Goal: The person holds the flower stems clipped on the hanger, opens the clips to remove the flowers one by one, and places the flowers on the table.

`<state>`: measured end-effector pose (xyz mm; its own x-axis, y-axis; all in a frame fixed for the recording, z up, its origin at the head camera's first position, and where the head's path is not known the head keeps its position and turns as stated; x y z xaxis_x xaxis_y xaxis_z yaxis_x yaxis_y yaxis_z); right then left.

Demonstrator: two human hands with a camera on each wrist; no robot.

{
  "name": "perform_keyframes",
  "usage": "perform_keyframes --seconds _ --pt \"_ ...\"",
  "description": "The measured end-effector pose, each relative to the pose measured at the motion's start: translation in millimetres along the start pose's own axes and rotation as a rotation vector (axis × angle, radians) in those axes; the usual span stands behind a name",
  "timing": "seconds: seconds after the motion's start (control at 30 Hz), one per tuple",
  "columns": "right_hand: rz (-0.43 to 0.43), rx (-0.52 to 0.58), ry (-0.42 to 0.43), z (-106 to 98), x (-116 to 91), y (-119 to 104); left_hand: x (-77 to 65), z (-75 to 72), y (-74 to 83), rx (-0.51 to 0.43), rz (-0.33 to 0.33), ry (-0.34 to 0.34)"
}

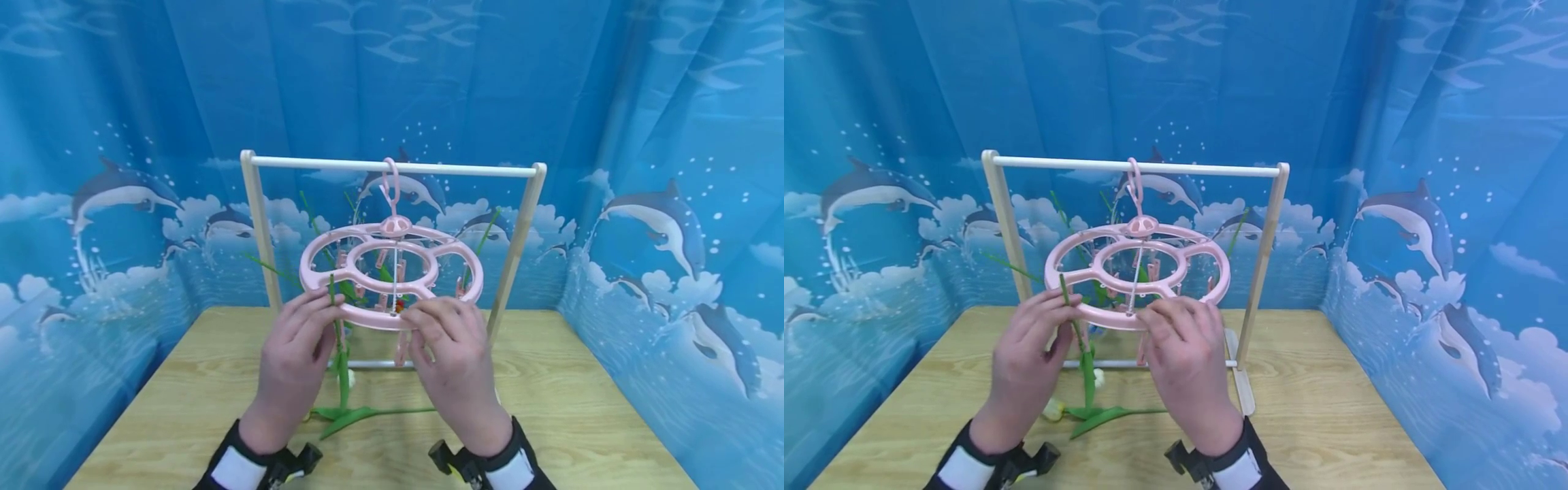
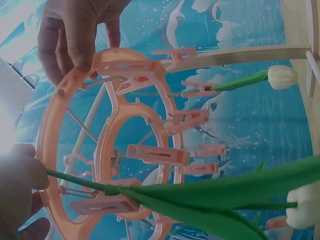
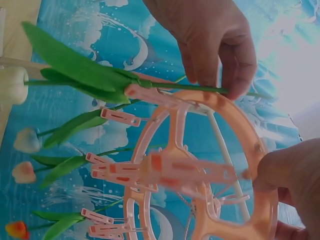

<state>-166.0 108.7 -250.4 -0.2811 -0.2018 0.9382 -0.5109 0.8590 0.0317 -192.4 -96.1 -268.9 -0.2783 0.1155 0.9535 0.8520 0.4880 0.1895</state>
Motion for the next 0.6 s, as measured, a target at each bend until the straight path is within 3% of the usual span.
perform_keyframes --seconds 0.3,0.6 --pt "-0.028 -0.003 0.037 -1 -1 -6 -1.7 5.1 14.3 0.003 0.075 -0.019" --pt "-0.018 -0.01 0.017 -1 -1 -4 1.9 2.2 9.7 -0.014 0.077 -0.002"
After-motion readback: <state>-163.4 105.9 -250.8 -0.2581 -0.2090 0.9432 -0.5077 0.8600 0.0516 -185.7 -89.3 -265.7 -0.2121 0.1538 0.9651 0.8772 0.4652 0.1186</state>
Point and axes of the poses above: each hand's wrist, its own x-axis towards the middle knuckle, its own z-axis out of the palm, y = z × x, the point moved 8 cm from there along x, towards the middle knuckle, and after that the axes turned 11 degrees about -x, right-handed, at the moved point
